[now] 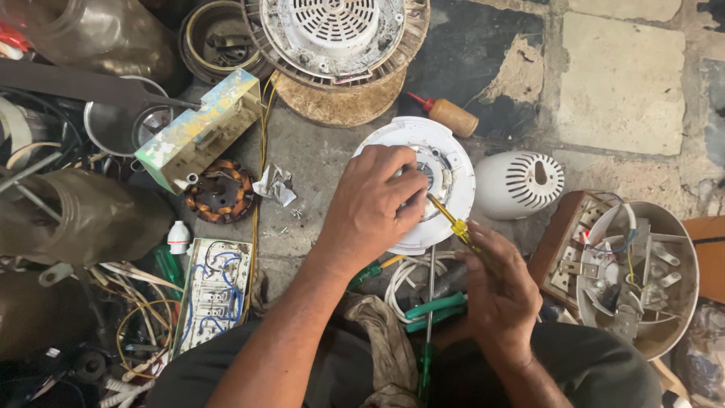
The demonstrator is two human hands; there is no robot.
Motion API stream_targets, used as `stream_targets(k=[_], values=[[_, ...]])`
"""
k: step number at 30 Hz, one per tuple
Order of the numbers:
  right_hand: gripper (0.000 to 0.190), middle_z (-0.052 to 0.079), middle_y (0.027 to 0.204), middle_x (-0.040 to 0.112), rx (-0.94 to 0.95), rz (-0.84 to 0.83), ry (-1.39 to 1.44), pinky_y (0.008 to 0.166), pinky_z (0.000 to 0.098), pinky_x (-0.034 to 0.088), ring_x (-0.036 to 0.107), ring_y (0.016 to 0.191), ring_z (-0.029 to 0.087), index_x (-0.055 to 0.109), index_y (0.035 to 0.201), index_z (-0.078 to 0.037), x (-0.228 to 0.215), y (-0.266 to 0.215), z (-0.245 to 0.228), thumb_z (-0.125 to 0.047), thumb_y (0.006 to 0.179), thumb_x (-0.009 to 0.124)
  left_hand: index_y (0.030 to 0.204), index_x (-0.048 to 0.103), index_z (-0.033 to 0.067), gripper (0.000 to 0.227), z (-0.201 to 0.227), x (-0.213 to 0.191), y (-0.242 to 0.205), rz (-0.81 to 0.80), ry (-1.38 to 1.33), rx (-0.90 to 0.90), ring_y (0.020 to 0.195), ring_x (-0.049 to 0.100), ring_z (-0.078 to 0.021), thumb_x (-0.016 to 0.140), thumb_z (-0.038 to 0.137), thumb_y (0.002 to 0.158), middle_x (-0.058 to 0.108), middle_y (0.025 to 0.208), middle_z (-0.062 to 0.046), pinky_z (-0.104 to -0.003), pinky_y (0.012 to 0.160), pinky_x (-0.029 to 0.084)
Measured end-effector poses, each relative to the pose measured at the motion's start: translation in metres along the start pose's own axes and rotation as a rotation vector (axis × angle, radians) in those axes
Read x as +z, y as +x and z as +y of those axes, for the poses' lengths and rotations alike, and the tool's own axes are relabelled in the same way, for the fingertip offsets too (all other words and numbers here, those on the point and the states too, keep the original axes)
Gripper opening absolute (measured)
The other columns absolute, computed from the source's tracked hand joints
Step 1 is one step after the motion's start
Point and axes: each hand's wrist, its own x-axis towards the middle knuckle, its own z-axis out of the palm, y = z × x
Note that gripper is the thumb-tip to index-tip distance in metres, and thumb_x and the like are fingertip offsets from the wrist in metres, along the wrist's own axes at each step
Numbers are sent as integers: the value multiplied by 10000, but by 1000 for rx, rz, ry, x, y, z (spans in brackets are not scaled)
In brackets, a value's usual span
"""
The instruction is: The person uses a screwdriver to remove screws from the top of a white electrical appliance. They then open the casing to reveal the internal motor and wiring, and proceed to adjust the internal components with the screwdriver.
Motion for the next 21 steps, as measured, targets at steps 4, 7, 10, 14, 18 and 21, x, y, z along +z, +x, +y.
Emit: stream_targets(k=[4, 7, 10, 14, 18, 21], values=[[352, 203, 1386, 641, -3, 71, 102, 965, 346, 628, 692, 1196, 255, 597, 1360, 22, -3, 4, -4, 99, 1018, 559, 977, 612, 52, 189, 0, -1, 4, 341, -360, -38, 1031, 717, -225, 745, -4, 854, 715, 1096, -82, -357, 921, 580], [305, 226, 1362, 636, -71, 134, 193, 983, 335, 635, 693, 1226, 246, 570, 1359, 62, -14, 21, -6, 95, 1057, 537, 991, 633, 30, 158, -7, -11, 4, 396, -476, -163, 913, 754, -190, 735, -16, 879, 740, 1018, -77, -317, 820, 602], [269, 239, 1306, 660, -141, 177, 134, 948, 319, 644, 724, 1186, 245, 560, 1364, 82, -26, 51, -9, 77, 1100, 511, 999, 673, 32, 126, -6, -16, 6, 364, -461, -179, 884, 754, -193, 755, -2, 909, 744, 985, -73, -312, 795, 600], [218, 226, 1378, 623, -146, 209, 186, 965, 343, 666, 722, 1229, 274, 539, 1350, 82, -30, 92, -7, 57, 1136, 503, 1047, 693, 34, 136, 3, -15, 4, 262, -381, -123, 928, 733, -247, 748, 11, 925, 724, 1005, -92, -348, 811, 585], [183, 198, 1397, 605, -65, 220, 311, 953, 334, 653, 714, 1191, 266, 511, 1359, 62, -23, 109, 5, 25, 1182, 541, 1047, 696, 61, 136, 13, -5, 0, 184, -283, -94, 979, 701, -282, 762, 60, 928, 707, 1018, -68, -375, 857, 565], [178, 194, 1399, 604, -60, 184, 309, 963, 343, 652, 709, 1191, 260, 506, 1357, 61, -26, 105, 15, 10, 1192, 549, 1035, 716, 76, 157, 20, 6, -4, 202, -186, -93, 1005, 650, -290, 792, 78, 898, 666, 1054, -60, -403, 874, 537]])
